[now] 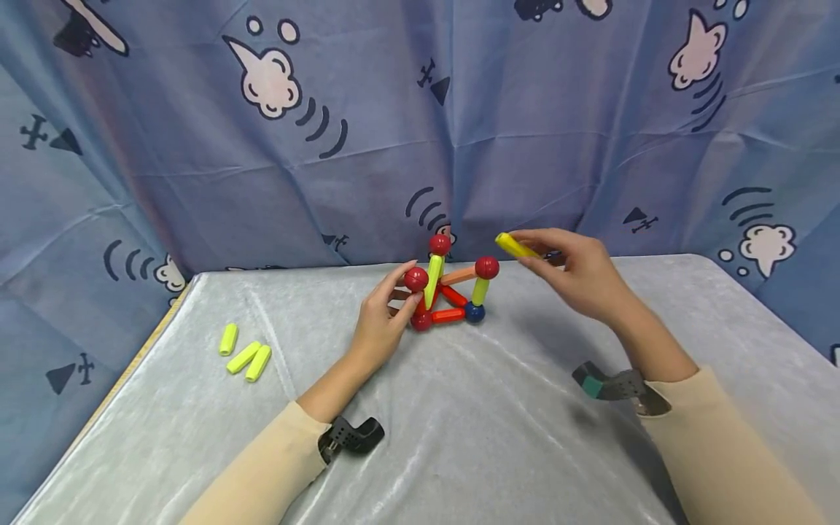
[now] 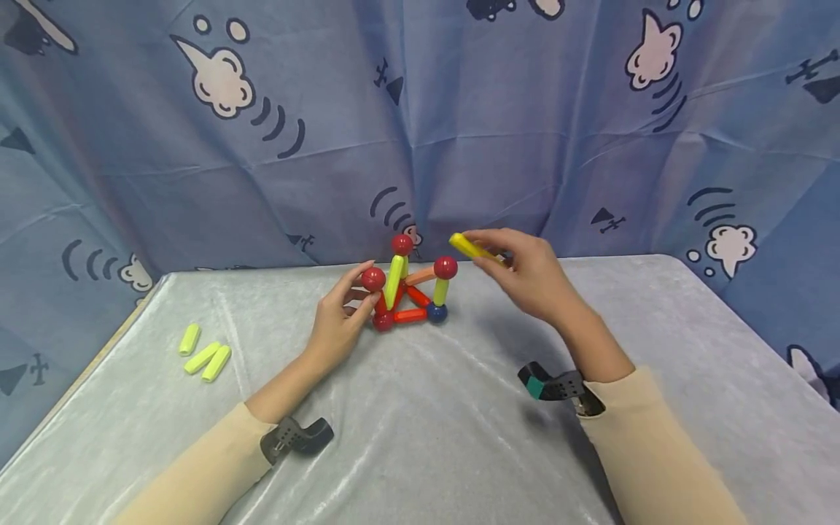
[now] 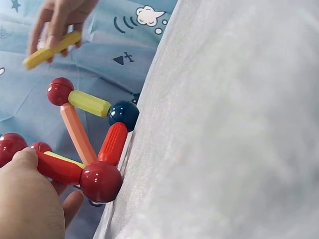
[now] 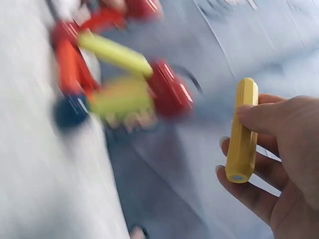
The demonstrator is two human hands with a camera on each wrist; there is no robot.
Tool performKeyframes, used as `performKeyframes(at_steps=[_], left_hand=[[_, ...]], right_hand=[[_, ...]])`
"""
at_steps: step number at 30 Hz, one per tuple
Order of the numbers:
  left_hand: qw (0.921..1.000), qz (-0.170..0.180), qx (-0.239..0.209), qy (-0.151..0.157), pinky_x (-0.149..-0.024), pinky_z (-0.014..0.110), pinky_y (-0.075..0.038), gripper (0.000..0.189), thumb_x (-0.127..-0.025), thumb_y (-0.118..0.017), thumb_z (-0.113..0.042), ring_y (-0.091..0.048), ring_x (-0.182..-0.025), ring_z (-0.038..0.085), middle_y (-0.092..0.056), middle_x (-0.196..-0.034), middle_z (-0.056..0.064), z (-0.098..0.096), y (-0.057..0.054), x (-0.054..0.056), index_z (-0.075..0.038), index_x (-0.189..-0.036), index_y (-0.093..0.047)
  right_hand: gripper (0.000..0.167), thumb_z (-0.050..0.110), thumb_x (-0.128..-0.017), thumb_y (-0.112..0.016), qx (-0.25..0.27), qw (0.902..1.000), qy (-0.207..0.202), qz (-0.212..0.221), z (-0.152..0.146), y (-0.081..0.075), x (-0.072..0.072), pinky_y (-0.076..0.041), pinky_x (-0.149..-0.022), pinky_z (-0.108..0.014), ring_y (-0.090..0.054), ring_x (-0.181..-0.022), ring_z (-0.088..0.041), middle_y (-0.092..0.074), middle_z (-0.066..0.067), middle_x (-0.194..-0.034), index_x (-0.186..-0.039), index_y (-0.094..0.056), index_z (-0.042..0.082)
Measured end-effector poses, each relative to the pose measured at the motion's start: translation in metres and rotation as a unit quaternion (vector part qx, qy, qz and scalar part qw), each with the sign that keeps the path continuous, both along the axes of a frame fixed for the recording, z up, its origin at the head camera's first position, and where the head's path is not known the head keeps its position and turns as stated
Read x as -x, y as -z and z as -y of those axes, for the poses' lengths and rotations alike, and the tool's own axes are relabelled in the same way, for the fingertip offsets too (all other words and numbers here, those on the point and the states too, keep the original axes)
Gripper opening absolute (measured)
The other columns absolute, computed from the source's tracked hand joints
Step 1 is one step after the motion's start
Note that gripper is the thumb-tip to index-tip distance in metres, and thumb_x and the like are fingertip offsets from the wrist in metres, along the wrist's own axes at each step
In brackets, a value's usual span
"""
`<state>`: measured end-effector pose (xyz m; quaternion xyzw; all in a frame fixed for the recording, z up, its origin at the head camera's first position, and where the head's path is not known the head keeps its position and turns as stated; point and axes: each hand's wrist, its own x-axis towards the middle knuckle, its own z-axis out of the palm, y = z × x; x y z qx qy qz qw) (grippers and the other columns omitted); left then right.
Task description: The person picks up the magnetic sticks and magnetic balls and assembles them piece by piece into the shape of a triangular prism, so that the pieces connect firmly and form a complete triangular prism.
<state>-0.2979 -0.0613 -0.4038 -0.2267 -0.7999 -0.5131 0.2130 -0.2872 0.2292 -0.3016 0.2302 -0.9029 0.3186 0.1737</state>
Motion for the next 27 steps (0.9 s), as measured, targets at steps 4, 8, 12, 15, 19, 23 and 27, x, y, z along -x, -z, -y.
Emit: performKeyframes(at_steps=[4, 8, 12, 15, 19, 23, 27], left_hand=[[1.0000, -0.004, -0.003, 0.000, -0.072, 0.024, -0.060, 0.048, -0.099, -0.065, -0.011, -0.072, -0.096, 0.022, -0.068, -0.120, 0.010, 0.000, 0.000, 0.000, -0.017, -0.145, -0.053], [1.0000, -0.009, -0.003, 0.003, -0.072, 0.025, -0.061, 0.048, -0.099, -0.065, -0.011, -0.072, -0.096, 0.023, -0.068, -0.119, 0.010, -0.001, 0.001, 0.001, -0.017, -0.145, -0.053], [1.0000, -0.005, 0.001, 0.002, -0.072, 0.025, -0.061, 0.048, -0.100, -0.064, -0.012, -0.071, -0.096, 0.022, -0.068, -0.120, 0.010, -0.002, 0.001, 0.001, -0.018, -0.146, -0.052], [1.0000, -0.007, 0.003, 0.003, -0.072, 0.025, -0.061, 0.048, -0.100, -0.064, -0.012, -0.071, -0.096, 0.022, -0.068, -0.121, 0.009, -0.001, 0.001, 0.000, -0.018, -0.146, -0.053], [0.9999, -0.007, 0.008, 0.007, -0.072, 0.026, -0.061, 0.048, -0.100, -0.064, -0.013, -0.071, -0.097, 0.022, -0.068, -0.121, 0.009, 0.000, 0.000, 0.000, -0.019, -0.146, -0.053], [0.9999, -0.004, 0.010, 0.008, -0.072, 0.026, -0.060, 0.047, -0.101, -0.062, -0.012, -0.071, -0.098, 0.023, -0.068, -0.121, 0.009, 0.001, 0.000, 0.000, -0.019, -0.146, -0.052], [0.9999, -0.005, 0.008, 0.002, -0.071, 0.026, -0.060, 0.047, -0.100, -0.063, -0.012, -0.071, -0.097, 0.023, -0.068, -0.121, 0.009, 0.002, -0.001, -0.001, -0.019, -0.146, -0.052]], right_hand=[[0.040, 0.004, -0.092, -0.072, -0.043, 0.9972, -0.056, -0.024, 0.036, 0.013, -0.009, -0.059, -0.075, -0.028, -0.067, -0.091, -0.019, -0.074, -0.007, -0.117, -0.131, -0.069, 0.013], [0.042, 0.003, -0.088, -0.076, -0.069, 0.9940, -0.067, -0.053, 0.058, 0.028, -0.015, -0.058, -0.070, -0.033, -0.067, -0.085, -0.020, -0.075, -0.008, -0.117, -0.128, -0.070, 0.012], [0.041, 0.005, -0.085, -0.080, -0.066, 0.9924, -0.056, -0.088, 0.069, 0.042, -0.015, -0.060, -0.073, -0.035, -0.071, -0.088, -0.023, -0.076, -0.008, -0.118, -0.125, -0.072, 0.011], [0.038, 0.005, -0.084, -0.081, -0.053, 0.9919, -0.049, -0.104, 0.073, 0.049, -0.013, -0.061, -0.077, -0.039, -0.073, -0.090, -0.025, -0.077, -0.008, -0.115, -0.121, -0.074, 0.009], [0.038, 0.004, -0.083, -0.081, -0.037, 0.9923, -0.043, -0.111, 0.076, 0.056, -0.011, -0.060, -0.083, -0.044, -0.074, -0.095, -0.028, -0.077, -0.010, -0.115, -0.120, -0.075, 0.008], [0.040, 0.004, -0.083, -0.081, -0.026, 0.9926, -0.047, -0.109, 0.080, 0.060, -0.010, -0.061, -0.083, -0.042, -0.074, -0.098, -0.027, -0.076, -0.010, -0.117, -0.122, -0.073, 0.007], [0.035, 0.007, -0.083, -0.082, 0.001, 0.9877, -0.045, -0.150, 0.078, 0.063, -0.006, -0.060, -0.071, -0.035, -0.070, -0.083, -0.021, -0.077, -0.008, -0.110, -0.118, -0.074, 0.008]])
